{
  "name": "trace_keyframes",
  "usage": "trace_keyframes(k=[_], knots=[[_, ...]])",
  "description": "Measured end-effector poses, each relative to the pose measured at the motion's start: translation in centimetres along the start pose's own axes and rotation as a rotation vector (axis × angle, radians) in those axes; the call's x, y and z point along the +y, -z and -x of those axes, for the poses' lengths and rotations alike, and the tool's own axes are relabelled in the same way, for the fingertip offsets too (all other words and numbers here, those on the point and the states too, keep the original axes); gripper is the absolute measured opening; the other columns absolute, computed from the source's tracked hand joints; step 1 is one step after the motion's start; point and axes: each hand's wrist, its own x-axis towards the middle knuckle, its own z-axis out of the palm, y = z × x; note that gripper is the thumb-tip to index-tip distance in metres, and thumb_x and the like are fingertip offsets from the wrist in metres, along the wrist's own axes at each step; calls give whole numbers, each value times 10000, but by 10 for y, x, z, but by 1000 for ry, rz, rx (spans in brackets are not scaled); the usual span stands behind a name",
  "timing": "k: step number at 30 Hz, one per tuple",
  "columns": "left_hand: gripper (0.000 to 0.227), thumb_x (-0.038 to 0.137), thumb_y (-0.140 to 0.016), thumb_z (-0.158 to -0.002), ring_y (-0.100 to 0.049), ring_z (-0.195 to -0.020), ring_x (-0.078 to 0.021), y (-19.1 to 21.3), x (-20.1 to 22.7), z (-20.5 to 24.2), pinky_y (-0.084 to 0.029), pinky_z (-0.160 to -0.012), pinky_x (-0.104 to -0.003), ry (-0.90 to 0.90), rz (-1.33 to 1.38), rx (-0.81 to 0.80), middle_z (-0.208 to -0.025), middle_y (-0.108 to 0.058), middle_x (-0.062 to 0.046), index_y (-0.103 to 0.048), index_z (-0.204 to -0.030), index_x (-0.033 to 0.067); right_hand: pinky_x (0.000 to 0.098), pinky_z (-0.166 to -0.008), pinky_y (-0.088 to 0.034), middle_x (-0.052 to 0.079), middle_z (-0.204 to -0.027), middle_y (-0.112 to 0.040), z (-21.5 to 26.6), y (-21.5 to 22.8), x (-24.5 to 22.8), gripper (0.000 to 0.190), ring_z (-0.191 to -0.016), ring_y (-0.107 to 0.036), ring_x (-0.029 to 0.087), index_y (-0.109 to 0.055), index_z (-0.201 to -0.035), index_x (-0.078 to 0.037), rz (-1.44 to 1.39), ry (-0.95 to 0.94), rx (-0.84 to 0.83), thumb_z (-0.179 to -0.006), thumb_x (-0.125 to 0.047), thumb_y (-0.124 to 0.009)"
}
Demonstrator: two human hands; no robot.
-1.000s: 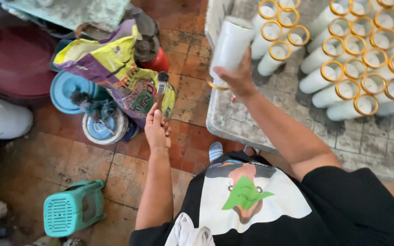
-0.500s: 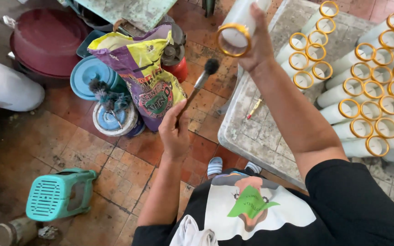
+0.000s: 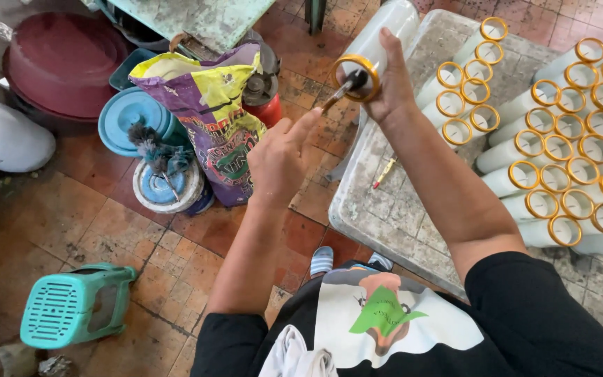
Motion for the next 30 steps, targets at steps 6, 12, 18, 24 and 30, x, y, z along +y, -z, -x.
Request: trace_keyframes(k=[6, 12, 18, 24, 30], knots=[[320, 270, -673, -1000, -578, -669, -225, 13, 2, -18, -440, -500, -391, 15, -56, 6, -769, -478, 22, -704, -1304, 367, 387, -614, -611, 21, -764, -695, -65, 43, 27, 334, -670, -685, 195, -649, -907, -183, 46, 121, -18, -727, -428, -790], [329, 181, -677, -1007, -592, -671, -141, -8, 5, -1, -396, -507, -286, -8, -86, 179, -790, -565, 77, -713, -1322, 269, 408, -626, -649, 147, -982, -663, -25, 21, 31, 741, -840, -708, 303, -537, -1251, -15, 55, 212, 56, -678, -418, -781], [254, 162, -632, -1037, -586, -697, -164, 27, -18, 0, -508, -693, -298, 407, 769, -86, -817, -682, -74, -749, -1254, 225, 622, -904, -560, 214, -1292, -518, -59, 34, 51, 1036, -1143, -622, 329, -310, -1461, -77, 308, 669, 53, -760, -514, -935], [295, 27, -527, -1092, -651, -1152, -335, 9, -16, 2, -542, -982, -479, 175, 846, 152, -1245, -654, -178, -630, -1364, 76, 478, -906, -648, 149, -1199, -562, -58, 54, 51, 856, -1066, -654, 296, -351, -1447, -139, 582, 1048, -290, -846, -280, -944], [298, 95, -585, -1067, -671, -913, -201, 12, -34, 14, -562, -915, -387, 290, 874, -70, -1207, -708, -164, -661, -1355, 95, 478, -955, -618, 148, -1245, -554, -50, 54, 61, 981, -1138, -626, 296, -314, -1518, -114, 619, 1161, -430, -761, -177, -935]])
